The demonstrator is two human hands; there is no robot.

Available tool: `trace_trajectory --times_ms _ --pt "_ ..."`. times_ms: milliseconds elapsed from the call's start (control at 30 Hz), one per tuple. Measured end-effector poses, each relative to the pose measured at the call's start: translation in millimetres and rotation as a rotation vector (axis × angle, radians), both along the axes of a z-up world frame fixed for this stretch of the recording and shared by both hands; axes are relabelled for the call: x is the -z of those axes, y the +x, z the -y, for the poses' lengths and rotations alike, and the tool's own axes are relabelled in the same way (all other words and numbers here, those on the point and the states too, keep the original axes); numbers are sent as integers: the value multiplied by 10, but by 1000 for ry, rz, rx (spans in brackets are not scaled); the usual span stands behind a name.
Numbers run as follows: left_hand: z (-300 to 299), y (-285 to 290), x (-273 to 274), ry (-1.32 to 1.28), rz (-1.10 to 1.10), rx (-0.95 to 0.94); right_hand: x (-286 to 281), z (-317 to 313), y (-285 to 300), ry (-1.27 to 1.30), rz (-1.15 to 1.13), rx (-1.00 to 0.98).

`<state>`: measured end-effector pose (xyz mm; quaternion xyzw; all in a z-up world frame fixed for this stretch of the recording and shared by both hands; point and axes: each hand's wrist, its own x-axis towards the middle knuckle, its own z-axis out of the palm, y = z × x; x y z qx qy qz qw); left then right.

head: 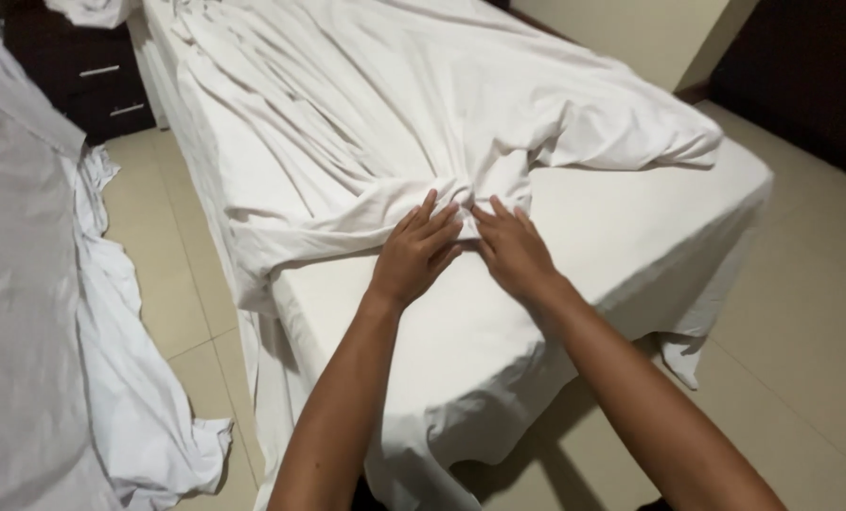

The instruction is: The person spreads a white fitted sheet over a mattress, smoothing the fabric and tucking the corners by hand. The person moves around the bed to adjust the sheet on all sides, ensuring it is flat and properly fitted.

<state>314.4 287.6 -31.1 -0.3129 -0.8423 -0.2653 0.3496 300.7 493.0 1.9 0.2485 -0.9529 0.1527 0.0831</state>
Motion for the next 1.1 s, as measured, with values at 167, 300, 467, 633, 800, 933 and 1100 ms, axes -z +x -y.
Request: trace_trajectory --times_ms 167,300,467,633,800,933,1100 --pt "-22 15 22 -87 -108 5 162 -261 227 0 -86 -23" --pt "-118 171 -166 -251 -137 100 239 -510 489 -41 -144 -49" --pt "-289 413 34 -317 -157 211 224 -758 804 -41 -130 -67" --pt "-378 807 -91 -374 -186 299 328 -978 1081 -47 -141 -137" --pt "-369 857 -106 -335 -210 266 444 -1062 1236 -75 -233 -182" --pt "-368 822 -103 -261 -244 148 541 -1020 1335 -104 -343 -100" --pt "-322 791 -116 105 -125 -54 606 -778 1466 -76 -509 -238"
